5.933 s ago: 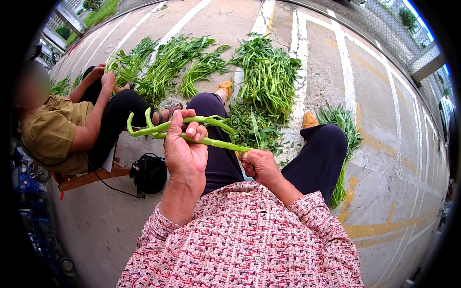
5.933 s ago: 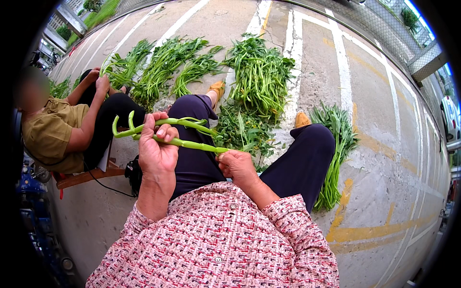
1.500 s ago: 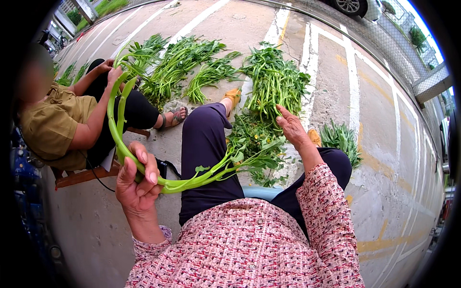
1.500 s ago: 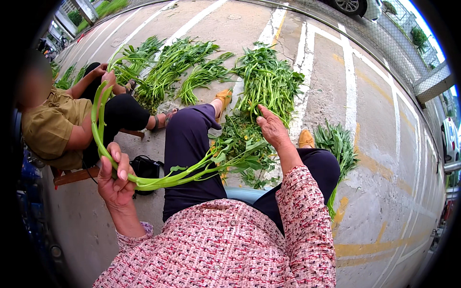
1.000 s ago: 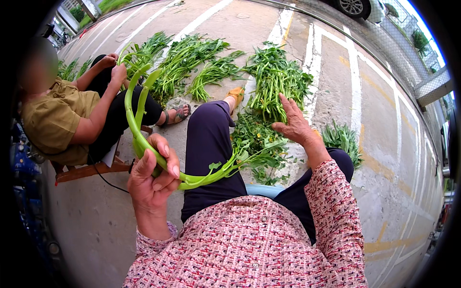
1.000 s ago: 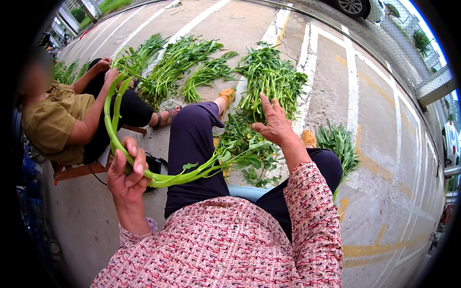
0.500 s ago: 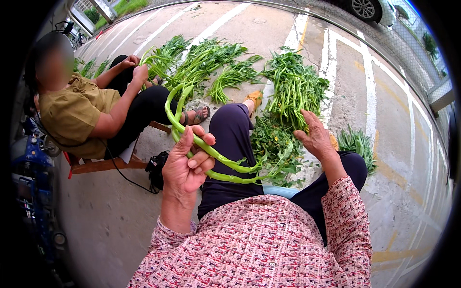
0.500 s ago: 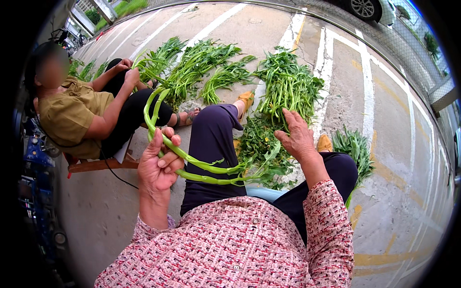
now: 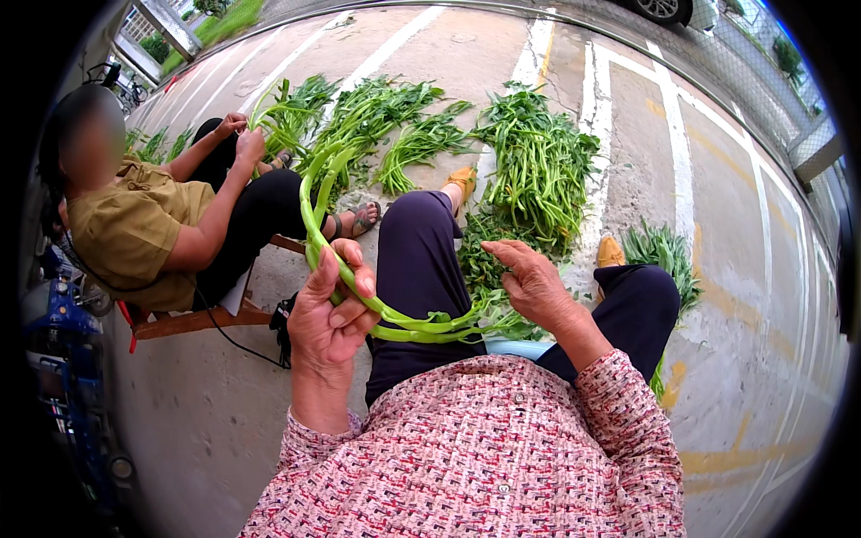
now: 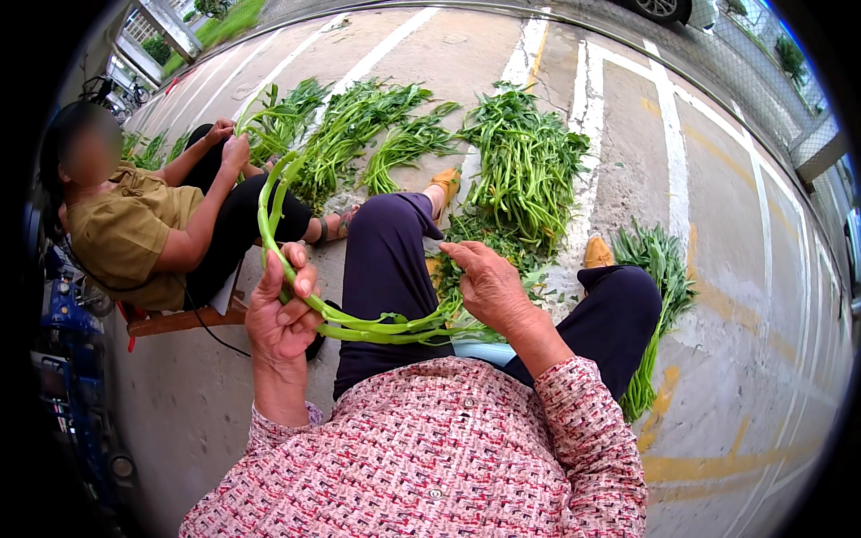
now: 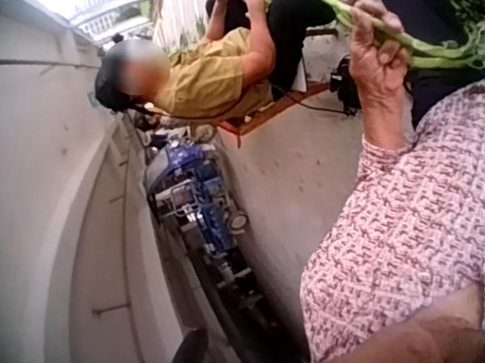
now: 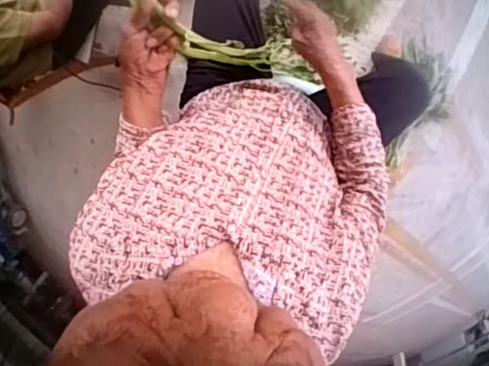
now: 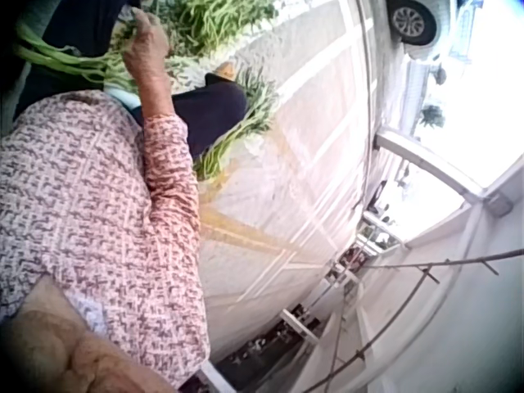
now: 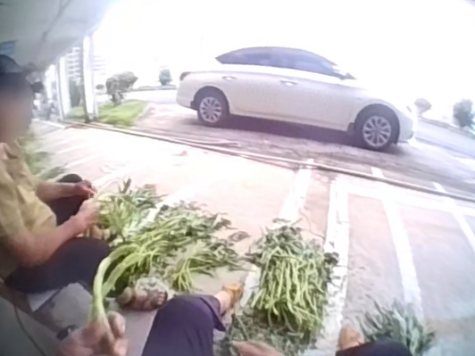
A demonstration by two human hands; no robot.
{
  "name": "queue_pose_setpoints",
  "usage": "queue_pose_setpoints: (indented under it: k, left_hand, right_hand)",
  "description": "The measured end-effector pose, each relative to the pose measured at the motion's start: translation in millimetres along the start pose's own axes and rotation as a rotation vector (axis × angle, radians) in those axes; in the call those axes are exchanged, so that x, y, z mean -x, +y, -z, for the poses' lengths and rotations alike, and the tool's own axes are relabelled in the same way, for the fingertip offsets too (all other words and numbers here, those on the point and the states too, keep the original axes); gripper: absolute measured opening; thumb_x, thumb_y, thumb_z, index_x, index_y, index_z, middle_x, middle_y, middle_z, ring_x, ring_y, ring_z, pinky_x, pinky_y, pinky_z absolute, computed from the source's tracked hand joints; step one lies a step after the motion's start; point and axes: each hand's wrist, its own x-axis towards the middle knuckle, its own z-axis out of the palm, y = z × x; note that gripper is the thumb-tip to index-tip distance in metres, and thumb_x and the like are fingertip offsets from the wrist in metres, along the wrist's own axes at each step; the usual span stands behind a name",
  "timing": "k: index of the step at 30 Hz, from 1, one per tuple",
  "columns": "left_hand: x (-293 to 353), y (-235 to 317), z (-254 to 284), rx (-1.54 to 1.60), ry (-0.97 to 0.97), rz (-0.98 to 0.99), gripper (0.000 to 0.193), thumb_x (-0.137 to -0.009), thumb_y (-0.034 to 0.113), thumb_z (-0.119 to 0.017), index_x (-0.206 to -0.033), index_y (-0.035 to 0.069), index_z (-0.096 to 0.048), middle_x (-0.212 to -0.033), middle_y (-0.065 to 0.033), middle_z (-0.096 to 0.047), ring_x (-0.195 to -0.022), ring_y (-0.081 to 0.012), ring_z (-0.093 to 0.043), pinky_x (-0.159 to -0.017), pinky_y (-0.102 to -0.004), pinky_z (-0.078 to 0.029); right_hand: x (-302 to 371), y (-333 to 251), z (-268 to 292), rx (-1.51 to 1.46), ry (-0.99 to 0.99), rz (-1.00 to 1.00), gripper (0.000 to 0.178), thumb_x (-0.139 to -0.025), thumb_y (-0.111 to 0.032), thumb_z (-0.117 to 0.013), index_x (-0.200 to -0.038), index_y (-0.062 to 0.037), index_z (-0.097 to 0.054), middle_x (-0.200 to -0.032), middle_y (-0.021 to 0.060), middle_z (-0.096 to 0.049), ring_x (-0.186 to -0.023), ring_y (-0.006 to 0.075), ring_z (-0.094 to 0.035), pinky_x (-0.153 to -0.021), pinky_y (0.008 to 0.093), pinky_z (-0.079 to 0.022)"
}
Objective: The person picks leaves and peels the outer skin of green vegetable stalks by hand while sitting near bundles of vegetables.
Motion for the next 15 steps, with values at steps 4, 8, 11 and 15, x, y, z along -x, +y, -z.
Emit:
queue_pose_setpoints:
  k: [4,8,11,15]
  left_hand:
    - [1,-2,1,-0.007,-0.029,-0.005,0.027,-0.093,0.029,-0.046,-0.099,0.003,-0.047,-0.078,-0.0149,-0.060,-0.038,-0.0024,-0.032,-0.035,-0.0177,-0.026]
    - [0,-4,0,-0.007,-0.042,0.021,0.028,-0.093,0.029,-0.045,-0.100,0.002,-0.046,-0.079,-0.0153,-0.059,-0.038,-0.0025,-0.033,-0.035,-0.0174,-0.027]
    - [-1,-6,-1,-0.014,-0.044,0.028,0.027,-0.094,0.029,-0.044,-0.100,0.002,-0.046,-0.081,-0.0158,-0.059,-0.039,-0.0029,-0.035,-0.035,-0.0173,-0.027]
    - [0,-3,-2,-0.063,0.039,-0.022,0.027,-0.092,0.027,-0.047,-0.099,0.001,-0.051,-0.087,-0.0188,-0.059,-0.040,-0.0027,-0.035,-0.037,-0.0167,-0.031]
  right_hand:
    - [0,-13,-12,-0.302,-0.184,0.007,0.044,-0.072,-0.003,-0.057,-0.115,-0.0093,-0.055,-0.117,0.0147,-0.050,-0.108,0.0295,-0.050,-0.091,0.0345,-0.041]
    - [-1,-34,-19,-0.587,-0.355,0.069,0.041,-0.073,-0.008,-0.062,-0.114,-0.0093,-0.057,-0.123,0.0154,-0.045,-0.112,0.0251,-0.048,-0.092,0.0326,-0.040]
    - [-3,-29,-25,-0.655,-0.433,0.039,0.030,-0.075,-0.007,-0.062,-0.105,-0.0043,-0.061,-0.112,0.0137,-0.053,-0.102,0.0211,-0.053,-0.086,0.0314,-0.043]
    - [3,-28,-16,-0.890,-0.331,-0.139,0.015,-0.080,-0.007,-0.059,-0.092,0.0021,-0.062,-0.090,0.0070,-0.062,-0.081,0.0141,-0.058,-0.074,0.0271,-0.046]
